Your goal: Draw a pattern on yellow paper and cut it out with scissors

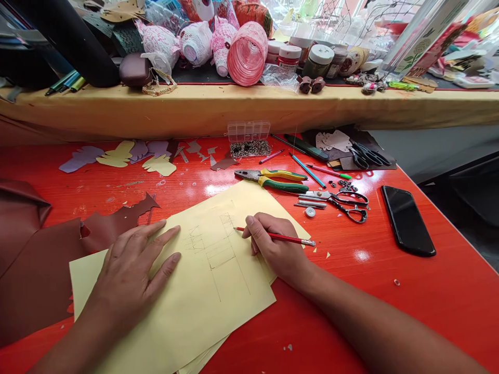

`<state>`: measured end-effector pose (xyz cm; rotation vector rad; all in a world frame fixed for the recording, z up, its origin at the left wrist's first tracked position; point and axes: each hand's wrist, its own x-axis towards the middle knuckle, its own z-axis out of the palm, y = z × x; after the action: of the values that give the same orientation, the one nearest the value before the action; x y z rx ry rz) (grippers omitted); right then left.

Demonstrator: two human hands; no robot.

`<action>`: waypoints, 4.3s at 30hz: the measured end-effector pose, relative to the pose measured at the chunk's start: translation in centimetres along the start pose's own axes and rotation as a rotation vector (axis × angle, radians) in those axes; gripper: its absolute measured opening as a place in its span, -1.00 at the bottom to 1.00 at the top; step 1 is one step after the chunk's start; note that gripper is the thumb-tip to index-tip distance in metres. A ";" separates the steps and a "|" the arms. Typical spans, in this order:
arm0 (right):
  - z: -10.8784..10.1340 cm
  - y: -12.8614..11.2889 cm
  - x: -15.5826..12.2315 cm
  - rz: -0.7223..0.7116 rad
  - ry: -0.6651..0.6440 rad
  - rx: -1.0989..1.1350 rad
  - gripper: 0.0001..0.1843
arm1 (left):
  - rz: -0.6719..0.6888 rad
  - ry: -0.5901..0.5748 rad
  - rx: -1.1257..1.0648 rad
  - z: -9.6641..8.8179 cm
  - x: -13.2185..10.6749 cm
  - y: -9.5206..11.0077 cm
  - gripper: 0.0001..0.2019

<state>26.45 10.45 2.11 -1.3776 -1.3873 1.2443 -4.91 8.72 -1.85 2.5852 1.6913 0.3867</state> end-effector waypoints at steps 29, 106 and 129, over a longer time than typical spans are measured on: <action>-0.1 -0.1 0.0 -0.015 0.027 0.002 -0.43 | 0.017 0.014 0.013 0.2 0.0 -0.2 -0.52; 0.0 0.0 0.1 -0.023 0.006 -0.026 -0.44 | -0.003 0.032 -0.017 -0.6 0.6 1.0 -0.54; -0.1 -0.1 0.0 -0.043 -0.021 -0.033 -0.45 | -0.004 0.056 -0.027 -0.8 0.6 1.6 -0.56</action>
<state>26.53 10.43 2.23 -1.3538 -1.4502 1.2156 -3.45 8.50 -0.74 2.5747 1.6962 0.4828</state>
